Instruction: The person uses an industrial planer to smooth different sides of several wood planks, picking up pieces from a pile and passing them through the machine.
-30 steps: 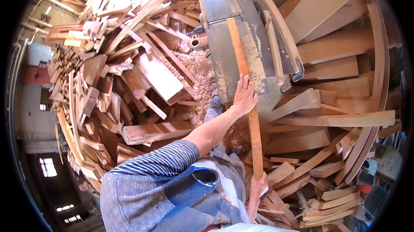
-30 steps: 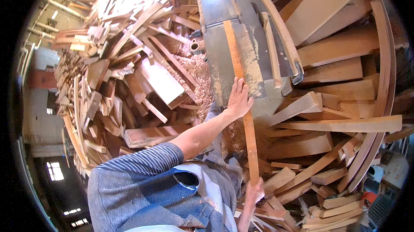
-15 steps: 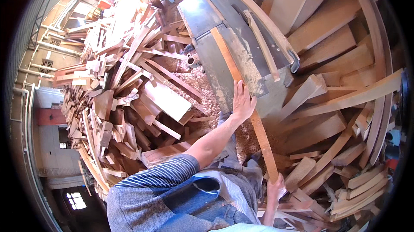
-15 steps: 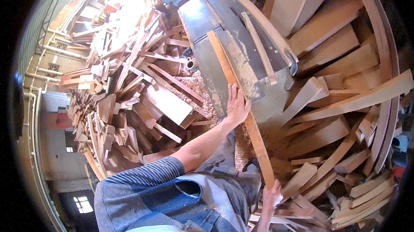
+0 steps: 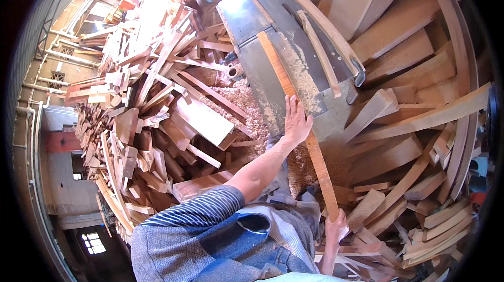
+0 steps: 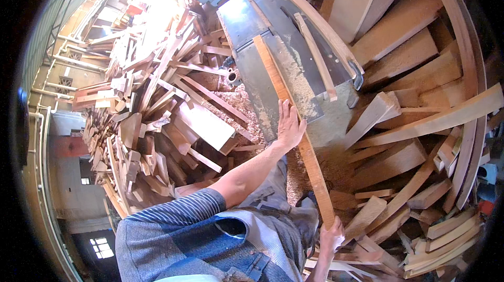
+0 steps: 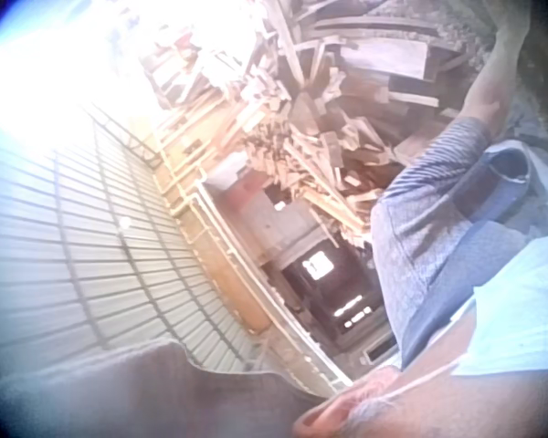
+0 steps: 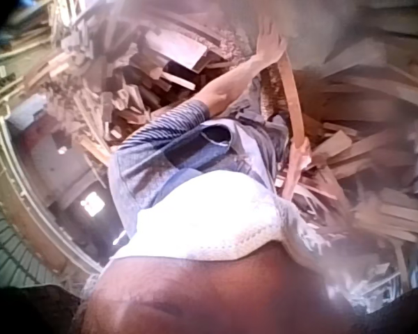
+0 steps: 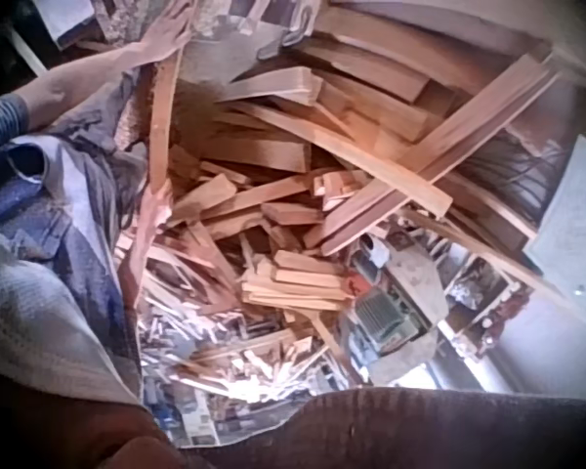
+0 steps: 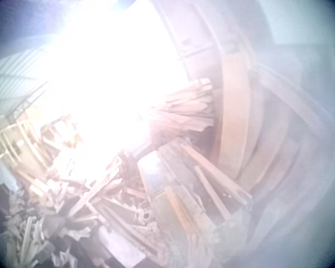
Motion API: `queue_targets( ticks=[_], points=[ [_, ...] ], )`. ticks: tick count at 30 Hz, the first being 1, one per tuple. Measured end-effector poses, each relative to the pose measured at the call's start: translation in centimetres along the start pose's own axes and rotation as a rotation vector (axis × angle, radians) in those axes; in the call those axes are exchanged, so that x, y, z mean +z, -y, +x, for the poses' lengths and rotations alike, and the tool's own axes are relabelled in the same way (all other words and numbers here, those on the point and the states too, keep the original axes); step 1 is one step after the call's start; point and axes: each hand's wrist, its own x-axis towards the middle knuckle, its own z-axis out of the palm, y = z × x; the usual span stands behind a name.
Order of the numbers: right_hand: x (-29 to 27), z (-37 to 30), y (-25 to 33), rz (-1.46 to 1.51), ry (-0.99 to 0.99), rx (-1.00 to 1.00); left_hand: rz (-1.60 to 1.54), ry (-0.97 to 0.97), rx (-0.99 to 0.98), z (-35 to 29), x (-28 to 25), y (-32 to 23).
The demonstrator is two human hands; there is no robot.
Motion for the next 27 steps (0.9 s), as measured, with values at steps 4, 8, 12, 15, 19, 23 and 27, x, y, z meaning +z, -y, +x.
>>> queue_targets(
  ticks=[4, 8, 12, 15, 19, 23, 27],
  points=[
    [0.1, 0.0, -0.3, -0.058, 0.033, -0.013, -0.01, 0.01, -0.025, -0.1, -0.1, 0.3],
    [0.2, -0.3, -0.1, -0.039, 0.022, -0.018, -0.038, -0.007, -0.037, -0.2, -0.5, 0.7],
    [0.1, -0.3, -0.2, -0.034, 0.057, -0.013, -0.01, -0.017, -0.061, -0.3, -0.6, 0.6],
    [-0.8, 0.8, 0.7, -0.092, 0.159, -0.025, 0.009, -0.027, -0.109, -1.1, -1.4, 1.8],
    [1.6, -0.5, -1.6, -0.048, 0.089, 0.054, 0.04, -0.024, -0.021, -0.2, -0.4, 0.1],
    [2.1, -0.1, -2.4, -0.149, 0.086, -0.017, 0.064, -0.03, -0.041, -0.8, -0.6, 1.3],
    [0.8, 0.1, -1.6, -0.123, 0.017, -0.048, 0.087, -0.106, 0.096, -1.5, -1.5, 1.2]
  ],
)
